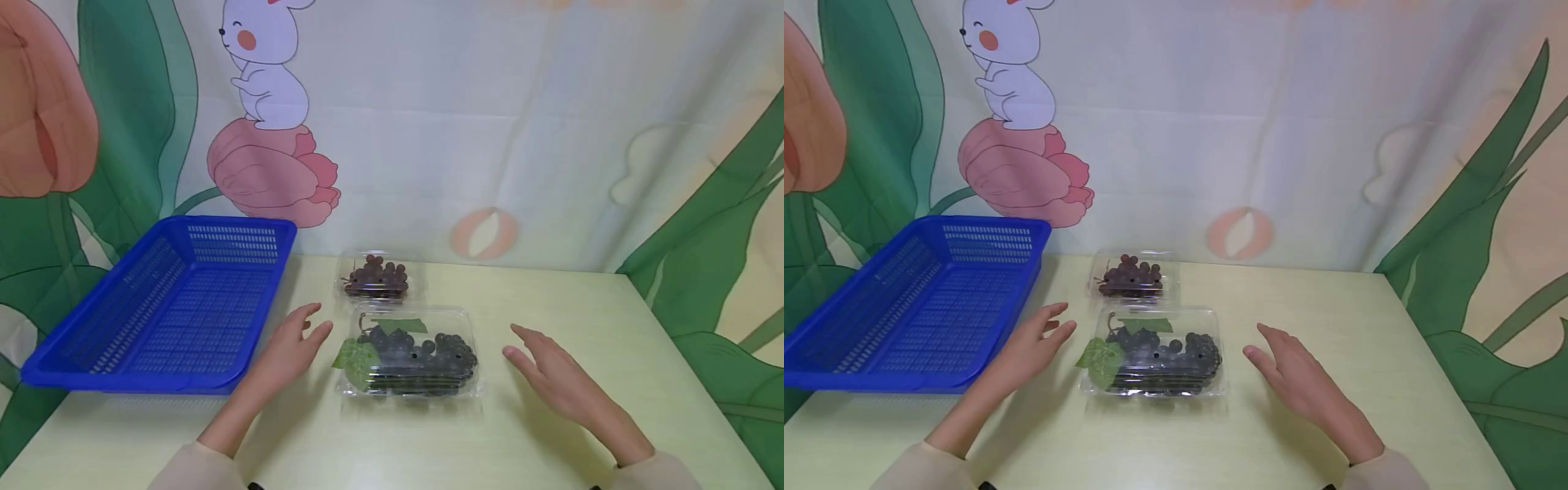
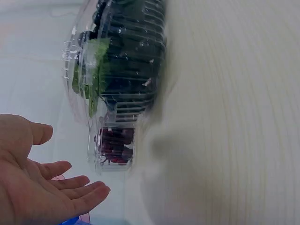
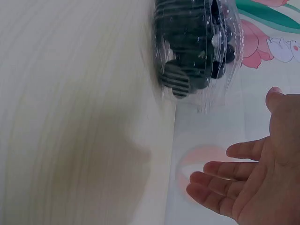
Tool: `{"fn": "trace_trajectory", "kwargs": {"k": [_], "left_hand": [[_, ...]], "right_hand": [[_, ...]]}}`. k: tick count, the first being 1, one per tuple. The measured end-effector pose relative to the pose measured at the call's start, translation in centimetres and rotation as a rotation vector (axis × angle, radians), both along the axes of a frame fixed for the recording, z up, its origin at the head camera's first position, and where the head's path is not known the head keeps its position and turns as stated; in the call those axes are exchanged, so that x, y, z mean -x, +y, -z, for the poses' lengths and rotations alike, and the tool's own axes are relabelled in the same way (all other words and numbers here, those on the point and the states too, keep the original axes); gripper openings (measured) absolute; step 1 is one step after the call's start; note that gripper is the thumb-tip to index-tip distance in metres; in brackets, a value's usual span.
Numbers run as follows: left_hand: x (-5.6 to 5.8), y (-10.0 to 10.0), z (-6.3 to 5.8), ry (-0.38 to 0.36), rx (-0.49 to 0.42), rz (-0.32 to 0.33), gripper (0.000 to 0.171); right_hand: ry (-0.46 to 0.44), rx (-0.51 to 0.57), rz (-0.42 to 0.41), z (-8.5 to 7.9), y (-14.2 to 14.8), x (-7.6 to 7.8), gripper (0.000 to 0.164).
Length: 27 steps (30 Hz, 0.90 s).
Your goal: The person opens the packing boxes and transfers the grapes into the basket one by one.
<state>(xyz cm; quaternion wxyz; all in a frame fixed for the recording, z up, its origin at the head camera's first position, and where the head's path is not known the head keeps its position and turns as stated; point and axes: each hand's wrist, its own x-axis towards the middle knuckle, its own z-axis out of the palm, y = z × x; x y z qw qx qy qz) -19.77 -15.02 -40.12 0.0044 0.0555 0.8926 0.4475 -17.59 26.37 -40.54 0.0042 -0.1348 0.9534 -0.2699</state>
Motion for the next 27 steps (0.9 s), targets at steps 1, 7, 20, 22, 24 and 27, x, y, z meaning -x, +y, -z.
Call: {"fn": "trace_trajectory", "kwargs": {"k": [1, 7, 20, 22, 24, 27], "left_hand": [[-0.1, 0.0, 0.0, -0.01, -0.027, 0.001, 0.057], [-0.8, 0.2, -0.3, -0.078, -0.14, -0.001, 0.054], [-2.2, 0.6, -0.5, -0.195, -0.27, 0.017, 0.056], [-2.3, 0.7, -0.5, -0.185, -0.279, 0.014, 0.055], [-2.3, 0.7, -0.5, -0.184, -0.28, 0.012, 0.055], [-2.4, 0.8, -0.5, -0.202, -0.272, 0.011, 0.057]], "right_hand": [[-0.007, 0.016, -0.001, 0.1, -0.2, -0.1, 0.07], [-0.022, 0.126, -0.044, 0.5, -1.0, -0.2, 0.063], [-0.202, 0.319, -0.043, 0.7, -1.5, -0.2, 0.059], [-0.218, 0.338, -0.045, 0.8, -1.6, -0.2, 0.06], [-0.234, 0.355, -0.044, 0.8, -1.7, -0.2, 0.061], [-0.251, 0.372, -0.047, 0.8, -1.9, -0.3, 0.061]]}}
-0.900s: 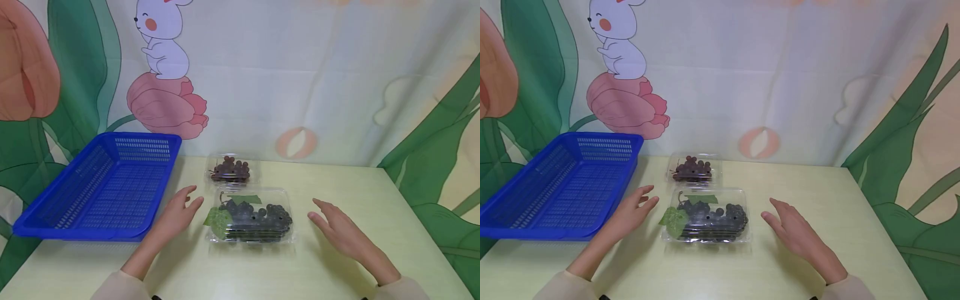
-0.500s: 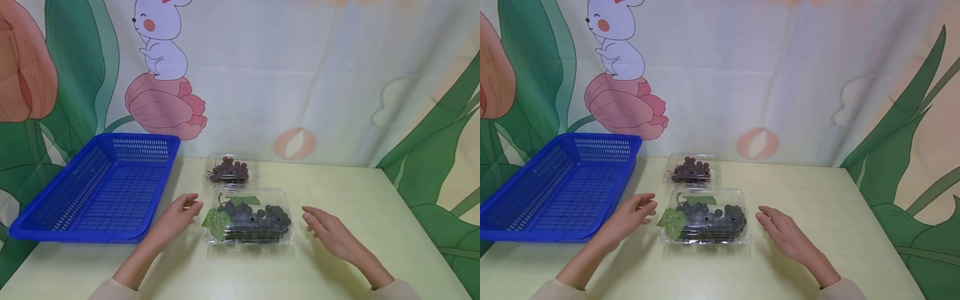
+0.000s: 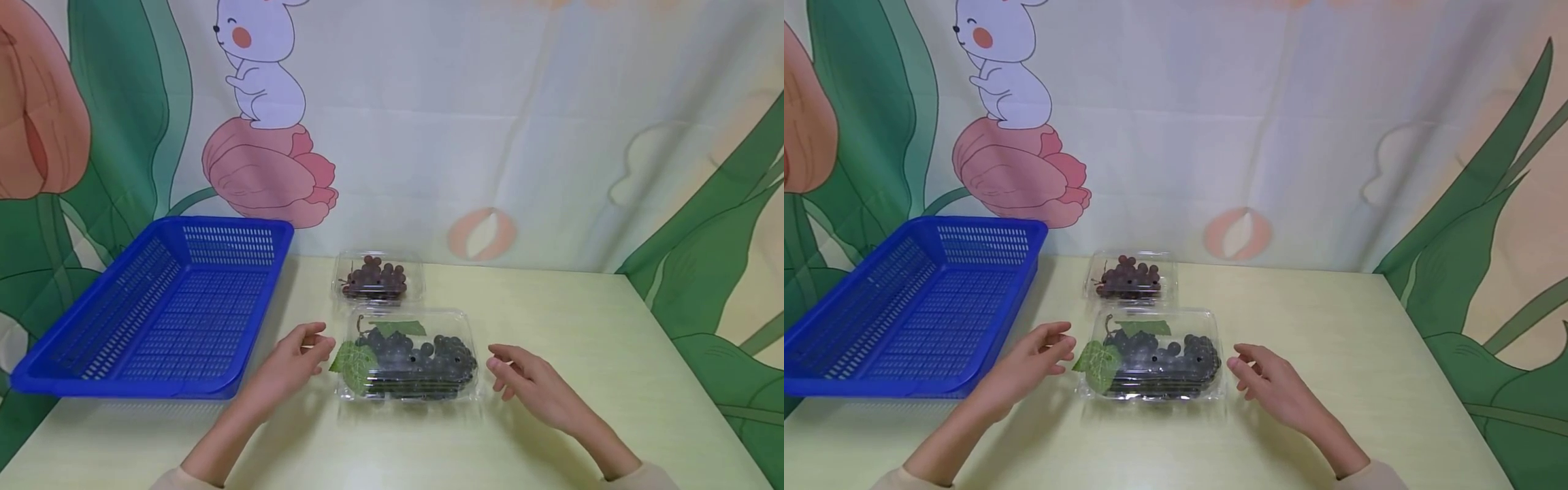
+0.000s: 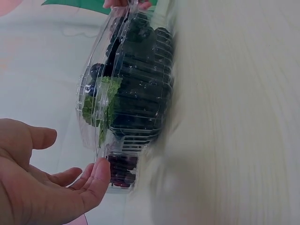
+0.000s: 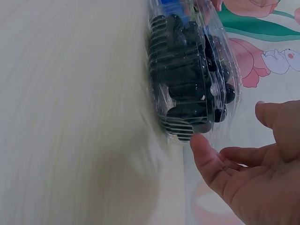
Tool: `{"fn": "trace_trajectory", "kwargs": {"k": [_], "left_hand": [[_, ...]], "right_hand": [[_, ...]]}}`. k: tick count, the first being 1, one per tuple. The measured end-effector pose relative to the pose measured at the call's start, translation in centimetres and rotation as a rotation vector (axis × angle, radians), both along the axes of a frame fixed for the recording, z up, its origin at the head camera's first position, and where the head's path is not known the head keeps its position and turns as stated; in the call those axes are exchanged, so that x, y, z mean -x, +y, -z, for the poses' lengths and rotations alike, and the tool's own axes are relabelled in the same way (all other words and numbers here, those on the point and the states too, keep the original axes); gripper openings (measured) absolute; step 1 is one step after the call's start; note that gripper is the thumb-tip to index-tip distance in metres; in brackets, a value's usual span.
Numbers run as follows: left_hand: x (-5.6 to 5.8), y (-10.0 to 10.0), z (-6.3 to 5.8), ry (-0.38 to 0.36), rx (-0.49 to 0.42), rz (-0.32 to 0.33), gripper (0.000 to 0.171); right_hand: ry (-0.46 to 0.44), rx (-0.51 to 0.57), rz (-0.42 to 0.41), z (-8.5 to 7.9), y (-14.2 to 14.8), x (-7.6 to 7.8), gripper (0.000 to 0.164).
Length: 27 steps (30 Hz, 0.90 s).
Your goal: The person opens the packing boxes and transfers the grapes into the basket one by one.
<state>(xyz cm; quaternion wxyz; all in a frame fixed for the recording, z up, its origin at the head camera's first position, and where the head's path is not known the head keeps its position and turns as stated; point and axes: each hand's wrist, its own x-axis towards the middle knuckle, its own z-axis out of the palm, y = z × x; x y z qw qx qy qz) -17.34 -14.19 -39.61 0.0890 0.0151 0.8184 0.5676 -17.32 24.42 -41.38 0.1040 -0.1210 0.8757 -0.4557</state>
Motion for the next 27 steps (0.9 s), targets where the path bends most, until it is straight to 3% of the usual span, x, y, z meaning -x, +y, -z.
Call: {"fn": "trace_trajectory", "kwargs": {"k": [15, 27], "left_hand": [[-0.9, 0.7, 1.0, -0.098, -0.044, 0.041, 0.06], [-1.2, 0.9, 1.8, -0.137, -0.137, 0.086, 0.059]], "right_hand": [[-0.052, 0.104, -0.076, 0.7, -0.7, 0.0, 0.057], [-0.18, 0.247, -0.048, 0.8, -1.1, -0.2, 0.06]]}}
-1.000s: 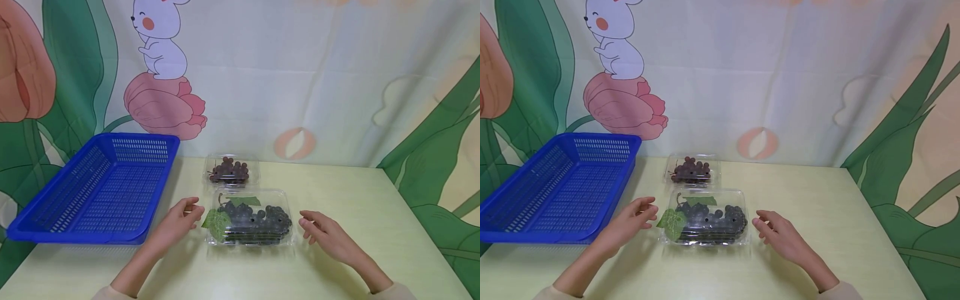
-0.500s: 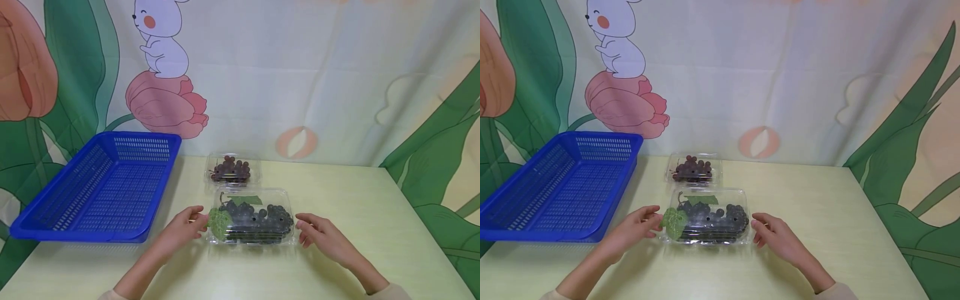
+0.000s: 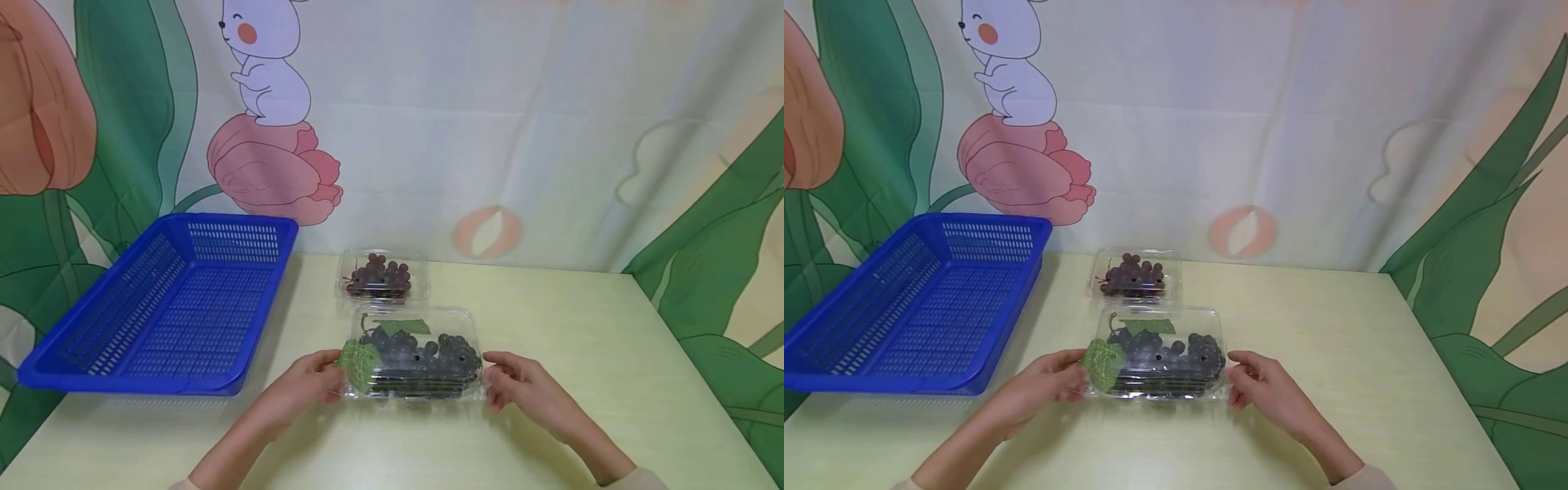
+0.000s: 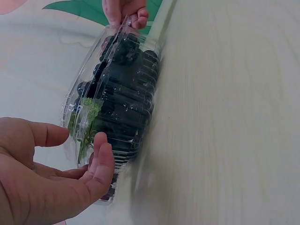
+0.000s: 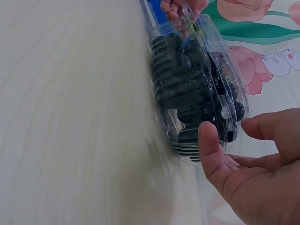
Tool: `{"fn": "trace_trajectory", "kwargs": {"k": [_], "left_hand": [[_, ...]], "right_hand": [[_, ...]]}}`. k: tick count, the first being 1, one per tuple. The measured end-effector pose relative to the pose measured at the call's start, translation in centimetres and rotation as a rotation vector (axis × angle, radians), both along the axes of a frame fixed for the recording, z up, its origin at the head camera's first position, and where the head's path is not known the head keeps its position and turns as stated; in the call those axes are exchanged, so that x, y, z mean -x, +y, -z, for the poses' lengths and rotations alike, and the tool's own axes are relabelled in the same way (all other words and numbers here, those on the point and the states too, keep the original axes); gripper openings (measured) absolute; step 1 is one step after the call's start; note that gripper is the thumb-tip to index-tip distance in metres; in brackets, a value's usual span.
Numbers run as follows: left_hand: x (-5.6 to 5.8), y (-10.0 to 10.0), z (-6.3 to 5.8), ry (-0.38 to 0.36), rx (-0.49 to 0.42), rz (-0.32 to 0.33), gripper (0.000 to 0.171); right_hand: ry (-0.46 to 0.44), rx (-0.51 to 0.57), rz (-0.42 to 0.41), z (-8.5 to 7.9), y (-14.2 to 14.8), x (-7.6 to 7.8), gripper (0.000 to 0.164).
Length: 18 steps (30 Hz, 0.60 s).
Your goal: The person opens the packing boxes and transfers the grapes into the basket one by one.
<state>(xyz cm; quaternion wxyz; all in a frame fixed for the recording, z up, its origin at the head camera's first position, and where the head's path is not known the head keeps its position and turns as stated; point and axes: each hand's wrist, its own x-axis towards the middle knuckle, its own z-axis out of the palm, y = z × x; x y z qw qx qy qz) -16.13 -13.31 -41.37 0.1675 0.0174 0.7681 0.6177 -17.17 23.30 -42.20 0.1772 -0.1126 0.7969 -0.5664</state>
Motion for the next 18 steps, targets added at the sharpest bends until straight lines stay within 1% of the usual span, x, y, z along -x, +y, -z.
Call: {"fn": "trace_trajectory", "kwargs": {"k": [4, 11, 18], "left_hand": [[0.07, 0.09, 0.15, -0.009, -0.046, 0.008, 0.061], [0.29, 0.22, 0.44, -0.02, -0.067, -0.022, 0.063], [0.27, 0.12, 0.69, -0.031, -0.104, 0.001, 0.064]], "right_hand": [[-0.015, 0.032, -0.009, 0.05, -0.11, 0.02, 0.06], [-0.021, 0.043, -0.022, 0.04, -0.09, -0.07, 0.064], [-0.035, 0.068, -0.027, 0.35, -0.11, -0.11, 0.065]]}}
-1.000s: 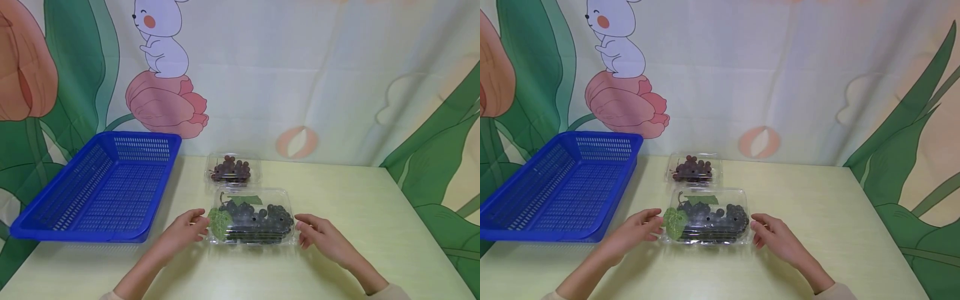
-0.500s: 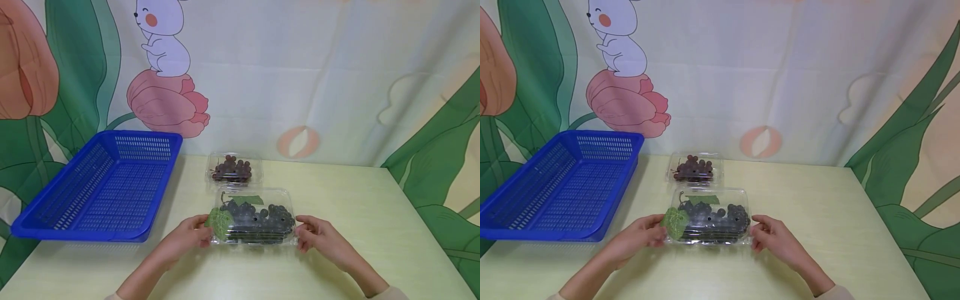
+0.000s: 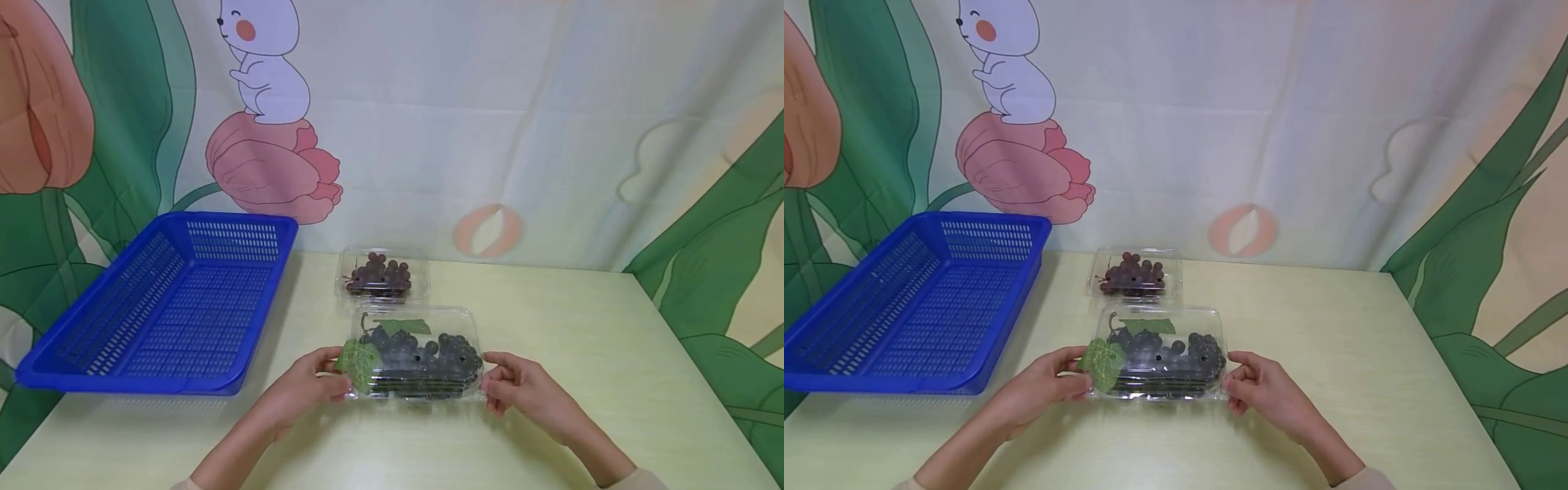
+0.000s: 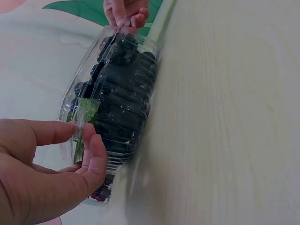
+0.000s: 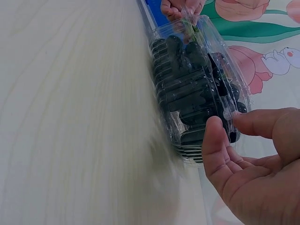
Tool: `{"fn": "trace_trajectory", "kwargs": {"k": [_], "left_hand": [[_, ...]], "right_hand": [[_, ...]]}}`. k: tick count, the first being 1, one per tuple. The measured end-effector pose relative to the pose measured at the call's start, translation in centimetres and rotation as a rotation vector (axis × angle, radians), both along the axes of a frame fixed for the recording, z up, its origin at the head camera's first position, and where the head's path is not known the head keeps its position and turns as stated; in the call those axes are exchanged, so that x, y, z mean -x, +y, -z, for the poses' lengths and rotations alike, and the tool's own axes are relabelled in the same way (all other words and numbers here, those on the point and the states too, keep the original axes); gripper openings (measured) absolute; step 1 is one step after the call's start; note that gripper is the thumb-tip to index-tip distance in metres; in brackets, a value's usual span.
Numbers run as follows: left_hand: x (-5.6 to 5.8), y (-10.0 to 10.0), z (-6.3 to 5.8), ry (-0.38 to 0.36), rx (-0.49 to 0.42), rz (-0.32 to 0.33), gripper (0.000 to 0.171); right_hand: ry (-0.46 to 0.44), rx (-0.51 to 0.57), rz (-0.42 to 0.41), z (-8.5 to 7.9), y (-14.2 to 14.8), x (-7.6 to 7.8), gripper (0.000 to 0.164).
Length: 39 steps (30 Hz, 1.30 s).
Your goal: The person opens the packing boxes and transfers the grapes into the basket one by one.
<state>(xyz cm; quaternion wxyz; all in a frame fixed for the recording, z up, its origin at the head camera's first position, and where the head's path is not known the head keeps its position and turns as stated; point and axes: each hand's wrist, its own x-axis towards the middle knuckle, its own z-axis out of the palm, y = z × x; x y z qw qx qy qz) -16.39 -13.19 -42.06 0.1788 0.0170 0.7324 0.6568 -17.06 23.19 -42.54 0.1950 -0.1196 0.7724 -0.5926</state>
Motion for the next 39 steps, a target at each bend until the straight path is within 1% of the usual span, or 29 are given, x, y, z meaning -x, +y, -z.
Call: {"fn": "trace_trajectory", "kwargs": {"k": [3, 7, 13, 24, 30, 35, 39], "left_hand": [[0.0, 0.0, 0.2, 0.002, -0.003, 0.009, 0.066], [0.1, 0.0, 0.3, 0.001, 0.001, 0.003, 0.067], [-0.1, 0.2, 0.1, 0.001, -0.004, 0.001, 0.067], [-0.6, 0.6, 0.1, -0.024, -0.01, 0.063, 0.076], [-0.9, 1.0, 0.2, -0.022, -0.018, 0.091, 0.076], [-1.2, 1.4, 0.1, -0.034, -0.012, 0.102, 0.076], [-1.4, 1.6, 0.1, -0.028, -0.028, 0.12, 0.075]], "right_hand": [[-0.007, 0.011, -0.008, 0.0, 0.0, 0.0, 0.066], [-0.019, 0.022, -0.015, 0.0, 0.1, 0.0, 0.067], [-0.035, 0.024, -0.019, 0.0, 0.3, -0.1, 0.07], [-0.065, 0.007, -0.016, -0.1, 1.3, -0.7, 0.071], [-0.082, -0.003, -0.027, -0.2, 2.0, -1.2, 0.072], [-0.083, -0.011, -0.039, -0.3, 2.3, -1.5, 0.073], [-0.097, -0.042, -0.037, -0.5, 2.5, -1.8, 0.075]]}}
